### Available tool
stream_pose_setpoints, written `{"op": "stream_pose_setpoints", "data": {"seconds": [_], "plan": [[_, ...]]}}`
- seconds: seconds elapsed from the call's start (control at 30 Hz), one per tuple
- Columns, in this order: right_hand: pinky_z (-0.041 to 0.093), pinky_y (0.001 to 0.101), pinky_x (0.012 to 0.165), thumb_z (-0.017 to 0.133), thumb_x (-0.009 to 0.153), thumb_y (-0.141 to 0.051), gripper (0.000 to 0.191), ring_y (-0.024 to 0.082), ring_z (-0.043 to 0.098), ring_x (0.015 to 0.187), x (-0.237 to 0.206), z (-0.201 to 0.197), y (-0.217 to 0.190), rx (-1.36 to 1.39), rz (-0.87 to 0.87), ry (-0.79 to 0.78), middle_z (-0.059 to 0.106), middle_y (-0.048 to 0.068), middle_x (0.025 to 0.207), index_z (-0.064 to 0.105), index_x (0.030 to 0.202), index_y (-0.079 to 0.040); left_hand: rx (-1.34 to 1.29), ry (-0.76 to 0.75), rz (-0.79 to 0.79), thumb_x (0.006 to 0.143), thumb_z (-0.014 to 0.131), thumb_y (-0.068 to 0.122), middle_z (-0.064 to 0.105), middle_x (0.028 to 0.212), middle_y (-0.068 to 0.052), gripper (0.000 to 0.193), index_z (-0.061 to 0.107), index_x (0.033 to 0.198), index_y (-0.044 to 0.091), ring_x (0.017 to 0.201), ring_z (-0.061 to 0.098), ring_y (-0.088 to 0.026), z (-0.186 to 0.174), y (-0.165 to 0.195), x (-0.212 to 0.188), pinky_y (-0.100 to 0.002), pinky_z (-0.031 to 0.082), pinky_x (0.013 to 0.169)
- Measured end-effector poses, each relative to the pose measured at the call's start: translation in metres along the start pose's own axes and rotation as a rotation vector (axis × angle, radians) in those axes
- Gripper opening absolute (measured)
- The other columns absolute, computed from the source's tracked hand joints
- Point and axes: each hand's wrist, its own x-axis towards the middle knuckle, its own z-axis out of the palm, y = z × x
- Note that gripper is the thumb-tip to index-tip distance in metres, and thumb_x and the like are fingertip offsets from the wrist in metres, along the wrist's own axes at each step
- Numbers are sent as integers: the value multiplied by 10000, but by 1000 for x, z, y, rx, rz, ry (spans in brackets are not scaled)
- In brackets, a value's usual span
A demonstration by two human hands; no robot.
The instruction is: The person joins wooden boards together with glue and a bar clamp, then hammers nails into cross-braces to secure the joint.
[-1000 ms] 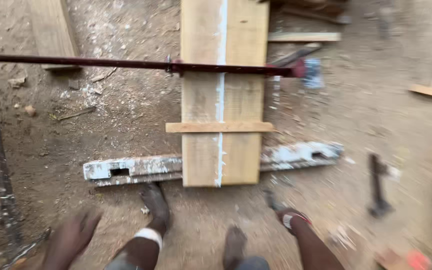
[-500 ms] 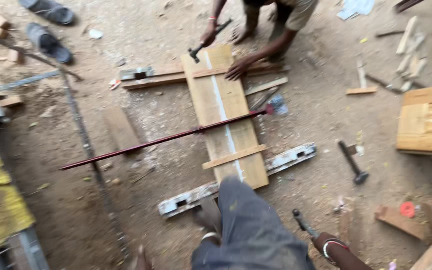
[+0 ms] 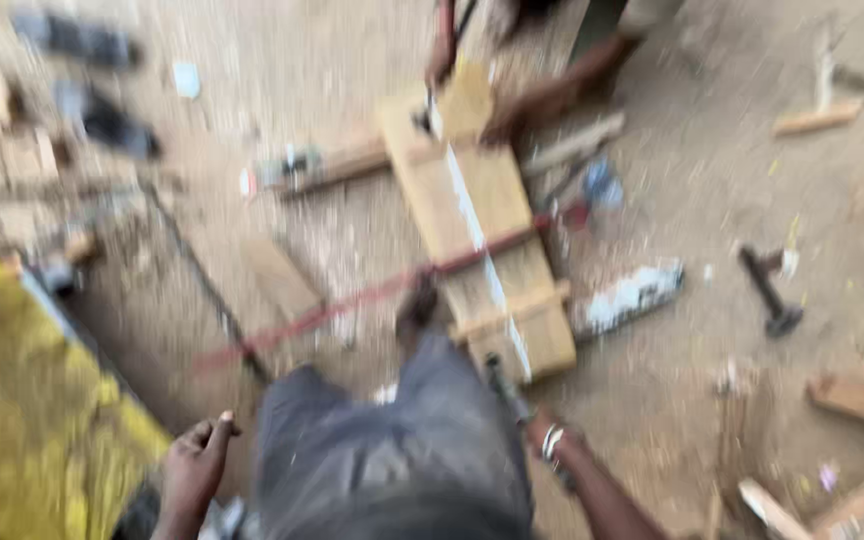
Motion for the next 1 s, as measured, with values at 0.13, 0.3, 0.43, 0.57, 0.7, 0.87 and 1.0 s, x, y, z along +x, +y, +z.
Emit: {"op": "stream_pose_setpoints", "data": {"seconds": [0.13, 0.3, 0.43, 0.57, 0.7, 0.87, 1.0], "plan": [[576, 456, 803, 667, 910, -474, 447, 307, 727, 868, -27, -44, -94, 287, -283, 121, 741, 155, 946, 662, 1154, -100, -72, -189, 173, 876, 663, 449, 807, 817, -136, 411, 821, 986, 86, 748, 753, -238, -21, 190, 48, -384, 569, 743], [526, 479, 897, 688, 994, -397, 422, 387, 659, 1069, -167, -191, -239, 290, -955, 312, 699, 223, 1103, 609, 1214, -46, -85, -568, 287, 936, 628, 600, 688, 717, -125, 630, 774, 936, -13, 705, 638, -193, -13, 387, 92, -326, 513, 666], [459, 467, 1003, 657, 904, -427, 594, 351, 585, 1202, -273, -362, -284, 339, -1328, 1038, 606, 196, 1284, 527, 1369, -81, -730, -477, 101, 933, 604, 423, 483, 640, -32, 339, 603, 876, 89, 542, 443, -186, -28, 440, 207, -342, 346, 478], [372, 470, 1090, 654, 847, -569, 788, 317, 490, 1312, -235, -478, -293, 451, -955, 1873, 502, 162, 1404, 439, 1433, -88, -831, -557, -90, 965, 585, 337, 492, 691, 20, 213, 611, 910, 133, 590, 452, -114, -54, 481, 374, -297, 363, 521], [284, 474, 1176, 651, 790, -711, 984, 283, 395, 1422, -68, -515, -384, 159, -59, 1190, 399, 127, 1525, 351, 1496, -95, -629, -673, -130, 973, 556, 357, 509, 727, -3, 281, 691, 975, 111, 625, 463, -121, -94, 588, 526, -284, 374, 536], [439, 441, 1104, 613, 795, -754, 953, 321, 562, 1328, -33, -348, -402, 331, 154, 385, 568, 165, 1441, 497, 1447, -68, -125, -795, 41, 869, 560, 380, 709, 838, 13, 337, 757, 1018, 151, 738, 628, -114, -137, 629, 602, -302, 512, 648], [503, 387, 1099, 547, 847, -695, 743, 282, 687, 1229, -39, -228, -418, 799, 383, 178, 738, 116, 1311, 715, 1278, -115, 450, -782, 52, 875, 749, 538, 709, 818, -131, 615, 726, 987, -66, 743, 652, -234, -124, 633, 585, -385, 521, 675]]}}
